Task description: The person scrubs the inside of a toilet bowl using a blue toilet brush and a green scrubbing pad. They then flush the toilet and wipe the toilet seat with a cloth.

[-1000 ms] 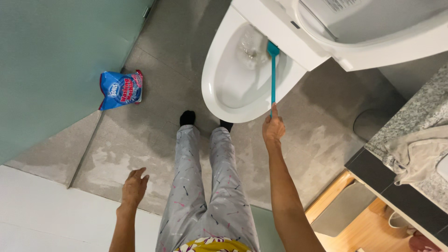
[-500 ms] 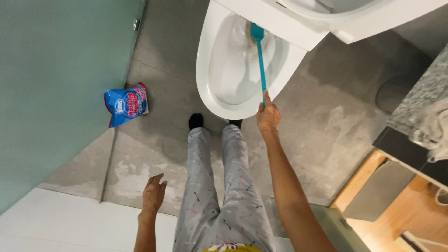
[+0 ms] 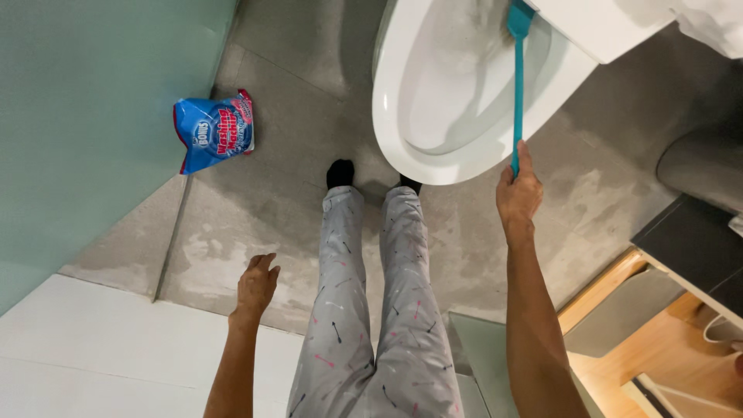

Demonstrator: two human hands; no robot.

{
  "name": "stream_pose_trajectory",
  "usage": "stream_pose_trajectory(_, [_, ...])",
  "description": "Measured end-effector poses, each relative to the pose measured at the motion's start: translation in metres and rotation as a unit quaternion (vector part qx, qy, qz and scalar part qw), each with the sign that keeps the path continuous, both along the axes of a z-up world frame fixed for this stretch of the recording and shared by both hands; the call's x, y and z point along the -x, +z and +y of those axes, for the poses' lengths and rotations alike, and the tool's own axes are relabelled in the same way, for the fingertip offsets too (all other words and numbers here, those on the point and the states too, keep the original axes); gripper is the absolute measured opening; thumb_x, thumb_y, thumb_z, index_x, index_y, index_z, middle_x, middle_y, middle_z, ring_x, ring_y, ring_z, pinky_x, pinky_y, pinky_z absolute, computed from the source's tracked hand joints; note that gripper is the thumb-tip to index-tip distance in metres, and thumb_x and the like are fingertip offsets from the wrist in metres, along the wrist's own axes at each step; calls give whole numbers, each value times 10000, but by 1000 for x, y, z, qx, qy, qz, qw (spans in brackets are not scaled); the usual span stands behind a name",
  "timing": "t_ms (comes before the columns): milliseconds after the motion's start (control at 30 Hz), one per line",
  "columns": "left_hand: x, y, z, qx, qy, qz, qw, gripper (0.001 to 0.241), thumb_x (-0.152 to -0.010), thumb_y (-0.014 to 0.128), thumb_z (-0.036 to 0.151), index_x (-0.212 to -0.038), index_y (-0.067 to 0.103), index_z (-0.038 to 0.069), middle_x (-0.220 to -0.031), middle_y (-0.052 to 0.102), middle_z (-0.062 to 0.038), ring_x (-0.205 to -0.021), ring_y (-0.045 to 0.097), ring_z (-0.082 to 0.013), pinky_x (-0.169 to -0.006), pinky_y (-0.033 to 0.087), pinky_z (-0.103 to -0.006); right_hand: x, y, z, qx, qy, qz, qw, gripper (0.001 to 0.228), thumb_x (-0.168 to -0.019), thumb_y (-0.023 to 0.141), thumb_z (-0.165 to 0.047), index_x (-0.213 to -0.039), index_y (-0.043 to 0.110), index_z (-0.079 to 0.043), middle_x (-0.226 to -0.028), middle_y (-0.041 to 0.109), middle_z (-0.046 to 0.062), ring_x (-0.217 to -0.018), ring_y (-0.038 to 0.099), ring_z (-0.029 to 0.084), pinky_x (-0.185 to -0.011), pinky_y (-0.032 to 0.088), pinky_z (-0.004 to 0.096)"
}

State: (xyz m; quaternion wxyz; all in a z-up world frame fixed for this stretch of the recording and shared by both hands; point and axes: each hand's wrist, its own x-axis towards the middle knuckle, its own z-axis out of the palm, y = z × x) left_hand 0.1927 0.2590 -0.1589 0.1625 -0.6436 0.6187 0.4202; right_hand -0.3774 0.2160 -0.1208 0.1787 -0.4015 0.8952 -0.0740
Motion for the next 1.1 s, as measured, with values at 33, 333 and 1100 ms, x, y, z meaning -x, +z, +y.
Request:
stream_pose_trajectory(33, [-1,-4,-1,-6,5,-4,1000,382,-938,667,167,-1312,634,99,-1323,625,-154,-1101,663,-381,-906,578,-439,-4,-11,-7,29,0,-15,999,534,-1006,668,-59,-1522,533,-90,-892,716,132,-701,695,222,-662,567,406])
stream_pose_trajectory(333, [-23,-21,2,-18,14,-2,1000,359,-955,658,171,-1307,640,98,-1333,630,-139,-1095,674,-371,-919,571,-438,-42,-18,-11,-70,132,60,987,568,-976,709,-100,-1520,562,-173,-709,638,125,-587,623,247,-553,516,400])
stream_pose_trajectory(1100, [27,-13,24,7,27,15,999,336,-956,660,147,-1280,655,58,-1289,657,-168,-982,716,-352,-858,600,-421,8,68,-10,-179,246,131,943,534,-938,706,-168,-1461,606,-216,-766,674,159,-537,652,274,-494,535,402])
